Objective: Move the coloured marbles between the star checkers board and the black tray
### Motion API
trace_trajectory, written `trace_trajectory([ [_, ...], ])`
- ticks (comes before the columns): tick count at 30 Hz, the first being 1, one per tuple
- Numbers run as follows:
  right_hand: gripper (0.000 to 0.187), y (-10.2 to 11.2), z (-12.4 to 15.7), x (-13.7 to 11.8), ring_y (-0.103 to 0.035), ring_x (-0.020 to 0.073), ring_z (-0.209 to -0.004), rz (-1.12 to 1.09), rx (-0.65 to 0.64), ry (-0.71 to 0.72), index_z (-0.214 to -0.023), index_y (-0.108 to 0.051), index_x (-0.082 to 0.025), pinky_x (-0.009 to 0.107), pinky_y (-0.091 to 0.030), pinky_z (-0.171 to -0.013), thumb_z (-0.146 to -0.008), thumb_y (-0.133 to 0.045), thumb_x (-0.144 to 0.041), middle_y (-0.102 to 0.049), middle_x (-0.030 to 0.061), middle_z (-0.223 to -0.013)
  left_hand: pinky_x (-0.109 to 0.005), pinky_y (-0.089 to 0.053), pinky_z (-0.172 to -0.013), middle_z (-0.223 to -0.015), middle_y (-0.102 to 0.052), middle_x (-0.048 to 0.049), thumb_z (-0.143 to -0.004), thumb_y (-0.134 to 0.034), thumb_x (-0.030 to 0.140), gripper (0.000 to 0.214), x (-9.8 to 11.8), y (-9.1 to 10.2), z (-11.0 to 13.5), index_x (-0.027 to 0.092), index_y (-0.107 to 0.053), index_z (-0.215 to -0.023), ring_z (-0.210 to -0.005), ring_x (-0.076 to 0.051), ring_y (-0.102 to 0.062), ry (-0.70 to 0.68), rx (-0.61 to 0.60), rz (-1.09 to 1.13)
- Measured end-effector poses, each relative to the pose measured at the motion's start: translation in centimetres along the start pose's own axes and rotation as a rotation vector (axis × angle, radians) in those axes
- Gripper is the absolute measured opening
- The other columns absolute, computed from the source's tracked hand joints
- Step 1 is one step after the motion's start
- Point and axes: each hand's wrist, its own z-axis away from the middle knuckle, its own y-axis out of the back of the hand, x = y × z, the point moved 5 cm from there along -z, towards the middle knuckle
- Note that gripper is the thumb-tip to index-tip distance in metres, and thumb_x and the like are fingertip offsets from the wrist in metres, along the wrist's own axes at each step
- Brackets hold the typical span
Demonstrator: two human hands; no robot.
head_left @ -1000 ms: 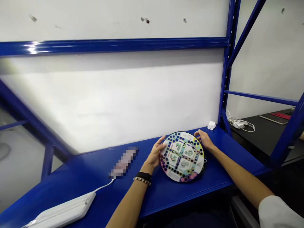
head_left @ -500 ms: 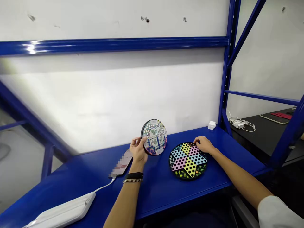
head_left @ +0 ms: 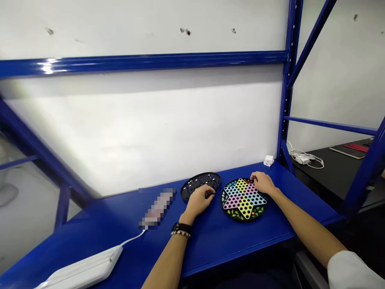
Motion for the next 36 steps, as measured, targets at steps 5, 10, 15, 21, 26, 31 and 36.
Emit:
trace_trajectory([
  [5, 0.023, 0.2, 0.2, 0.3, -0.06, 0.0156, -0.077, -0.049, -0.01, -0.046, -0.088, -0.068, -0.023, 0.024, -0.035, -0.064, -0.079, -0.05, -0.012, -0.07, 0.0027, -0.092, -0.03, -0.047, -0.074, -0.095, -0.069, -0.0036, -0.084, -0.055, 0.033, 0.022, 1.9, -1.0, 0.6, 0.024, -0.067, -0.1, -0.081, -0.019, -0.062, -0.007, -0.046, 0.001],
  [10, 0.015, 0.2, 0.3, 0.0, -0.058, 0.0145, -0.069, -0.07, -0.038, -0.101, -0.083, -0.067, -0.022, 0.024, -0.033, -0.06, -0.078, -0.054, -0.017, -0.068, 0.0015, -0.08, -0.034, -0.045, -0.086, -0.11, -0.064, -0.0067, -0.091, -0.046, 0.043, 0.035, 4.6, -2.4, 1.3, 0.024, -0.06, -0.116, -0.099, -0.022, -0.06, -0.046, -0.088, -0.15],
  [15, 0.012, 0.3, 0.5, -0.5, -0.057, 0.0141, -0.068, -0.071, -0.025, -0.08, -0.079, -0.067, -0.022, 0.024, -0.032, -0.059, -0.08, -0.055, -0.021, -0.068, 0.0019, -0.079, -0.037, -0.042, -0.089, -0.11, -0.064, -0.0086, -0.093, -0.043, 0.045, 0.033, 5.2, -2.7, 1.6, 0.023, -0.059, -0.111, -0.104, -0.026, -0.059, 0.005, -0.098, -0.35],
  [21, 0.013, 0.2, 0.6, -0.7, -0.057, 0.0138, -0.069, -0.074, -0.001, -0.039, -0.074, -0.065, -0.021, 0.024, -0.032, -0.059, -0.081, -0.055, -0.023, -0.068, 0.0023, -0.082, -0.043, -0.042, -0.087, -0.104, -0.068, -0.0132, -0.096, -0.037, 0.041, 0.034, 6.0, -3.1, 0.8, 0.019, -0.06, -0.109, -0.096, -0.029, -0.066, 0.015, -0.177, -0.455],
  [26, 0.013, 0.3, 0.6, -0.7, -0.056, 0.0142, -0.07, -0.074, -0.008, -0.034, -0.074, -0.065, -0.021, 0.024, -0.033, -0.06, -0.082, -0.055, -0.024, -0.068, 0.0017, -0.082, -0.042, -0.047, -0.078, -0.102, -0.069, -0.0202, -0.098, -0.03, 0.037, 0.04, 6.2, -4.2, 0.3, 0.013, -0.058, -0.113, -0.09, -0.032, -0.069, 0.06, -0.246, -0.488],
  [31, 0.013, 0.2, 0.5, -0.5, -0.055, 0.0136, -0.067, -0.068, -0.02, -0.051, -0.074, -0.065, -0.021, 0.024, -0.032, -0.059, -0.082, -0.055, -0.026, -0.066, 0.0016, -0.078, -0.039, -0.049, -0.075, -0.097, -0.072, -0.0166, -0.099, -0.026, 0.033, 0.04, 6.2, -4.2, 0.5, 0.015, -0.059, -0.115, -0.087, -0.03, -0.07, 0.06, -0.283, -0.482],
  [36, 0.014, 0.2, 0.5, -0.5, -0.054, 0.0135, -0.067, -0.072, -0.021, -0.037, -0.075, -0.065, -0.022, 0.024, -0.031, -0.058, -0.082, -0.055, -0.028, -0.066, 0.0014, -0.078, -0.037, -0.048, -0.075, -0.092, -0.074, -0.0144, -0.098, -0.029, 0.035, 0.043, 6.2, -3.7, 0.5, 0.019, -0.069, -0.092, -0.086, -0.028, -0.07, 0.046, -0.252, -0.414],
])
